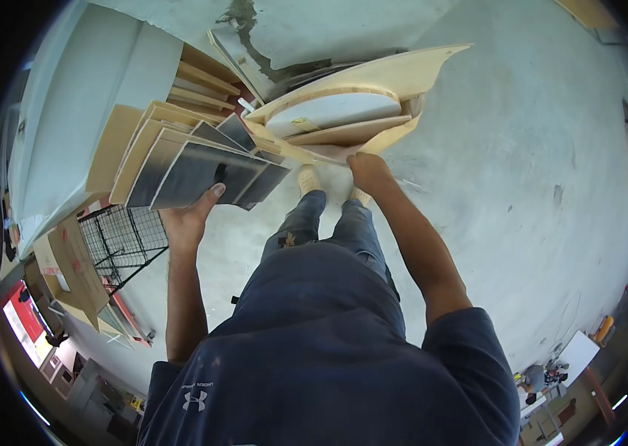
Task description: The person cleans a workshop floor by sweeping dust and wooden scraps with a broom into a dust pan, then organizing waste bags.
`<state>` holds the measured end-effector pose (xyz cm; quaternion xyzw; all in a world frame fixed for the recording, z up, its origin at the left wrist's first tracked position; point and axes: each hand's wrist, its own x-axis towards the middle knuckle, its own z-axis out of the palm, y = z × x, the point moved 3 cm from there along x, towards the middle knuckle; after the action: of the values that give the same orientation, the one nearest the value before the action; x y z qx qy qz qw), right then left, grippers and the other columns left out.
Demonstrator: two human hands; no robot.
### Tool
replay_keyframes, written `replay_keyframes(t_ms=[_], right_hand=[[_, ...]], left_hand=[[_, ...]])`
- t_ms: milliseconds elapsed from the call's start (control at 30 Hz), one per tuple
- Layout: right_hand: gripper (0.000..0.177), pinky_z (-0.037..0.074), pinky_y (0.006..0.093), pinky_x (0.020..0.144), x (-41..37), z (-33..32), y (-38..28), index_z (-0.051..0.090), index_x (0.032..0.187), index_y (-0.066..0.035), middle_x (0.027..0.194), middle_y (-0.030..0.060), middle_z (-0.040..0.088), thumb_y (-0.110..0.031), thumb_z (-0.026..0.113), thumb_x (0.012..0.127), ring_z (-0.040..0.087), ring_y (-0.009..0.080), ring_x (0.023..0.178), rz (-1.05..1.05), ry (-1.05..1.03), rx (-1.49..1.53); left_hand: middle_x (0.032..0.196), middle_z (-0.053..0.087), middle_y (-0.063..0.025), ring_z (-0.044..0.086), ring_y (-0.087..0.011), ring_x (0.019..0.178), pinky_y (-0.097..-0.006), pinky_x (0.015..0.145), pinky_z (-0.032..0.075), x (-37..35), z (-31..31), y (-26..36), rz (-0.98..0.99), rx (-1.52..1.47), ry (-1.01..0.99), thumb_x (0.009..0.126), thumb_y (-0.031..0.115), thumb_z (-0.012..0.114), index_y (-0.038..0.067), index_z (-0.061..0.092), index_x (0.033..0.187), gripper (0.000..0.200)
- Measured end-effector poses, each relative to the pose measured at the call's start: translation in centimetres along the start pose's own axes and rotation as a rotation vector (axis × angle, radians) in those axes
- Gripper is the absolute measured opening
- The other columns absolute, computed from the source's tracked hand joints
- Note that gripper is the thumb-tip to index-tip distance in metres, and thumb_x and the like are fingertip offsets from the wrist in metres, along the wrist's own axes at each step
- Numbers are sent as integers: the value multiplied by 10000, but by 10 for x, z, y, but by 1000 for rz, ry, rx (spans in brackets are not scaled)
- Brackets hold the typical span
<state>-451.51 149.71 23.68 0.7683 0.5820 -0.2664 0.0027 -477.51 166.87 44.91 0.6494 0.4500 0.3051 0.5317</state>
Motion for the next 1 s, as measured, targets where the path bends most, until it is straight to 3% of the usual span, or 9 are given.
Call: replay_keyframes(t_ms=[300,467,667,733,800,833,1000], right_hand=[[113,506,397,653,-24,-13,-14,571,821,-47,809,147,600,-54,557,710,620,311,757,-10,46,-89],[120,506,393,626,-23,-6,-12,569,828,-55,792,138,593,-50,540,711,624,300,726,2,134,-54],[179,511,380,629,-30,2,-11,582,870,-63,807,139,601,-43,533,699,629,290,727,24,142,-25],[197,513,377,633,-37,8,-11,588,884,-62,816,141,607,-41,533,697,631,288,728,29,140,-16],[150,522,338,598,-41,9,-8,606,845,-58,787,124,617,-83,544,711,643,262,693,-32,155,-111],[150,522,338,598,-43,9,-8,606,845,-58,787,124,617,-83,544,711,643,262,693,-27,155,-111],[157,520,323,592,-53,15,-12,611,837,-48,791,117,622,-86,552,697,641,245,680,-4,222,-68]], left_hand=[[955,608,-108,580,-162,850,-287,763,482,31,15,17,142,-36,-86,682,2,744,-59,572,994,362],[980,614,-97,573,-137,877,-268,762,483,35,72,27,-31,-57,-282,684,43,756,-49,581,993,366],[987,625,-95,593,-155,874,-297,779,496,30,146,-49,152,-94,-392,673,82,765,-13,586,1015,396],[995,629,-98,603,-176,879,-304,785,496,24,161,-86,77,-171,-423,675,85,761,4,592,1010,384],[997,630,-101,607,-189,893,-305,782,497,19,173,-103,59,-62,-489,673,79,758,3,584,1020,395],[999,625,-98,603,-200,912,-300,802,488,15,175,-109,157,64,-503,673,69,753,0,578,1026,399],[1024,604,-106,580,-207,960,-288,861,455,-5,185,-133,246,78,-501,682,76,745,11,540,1086,458]])
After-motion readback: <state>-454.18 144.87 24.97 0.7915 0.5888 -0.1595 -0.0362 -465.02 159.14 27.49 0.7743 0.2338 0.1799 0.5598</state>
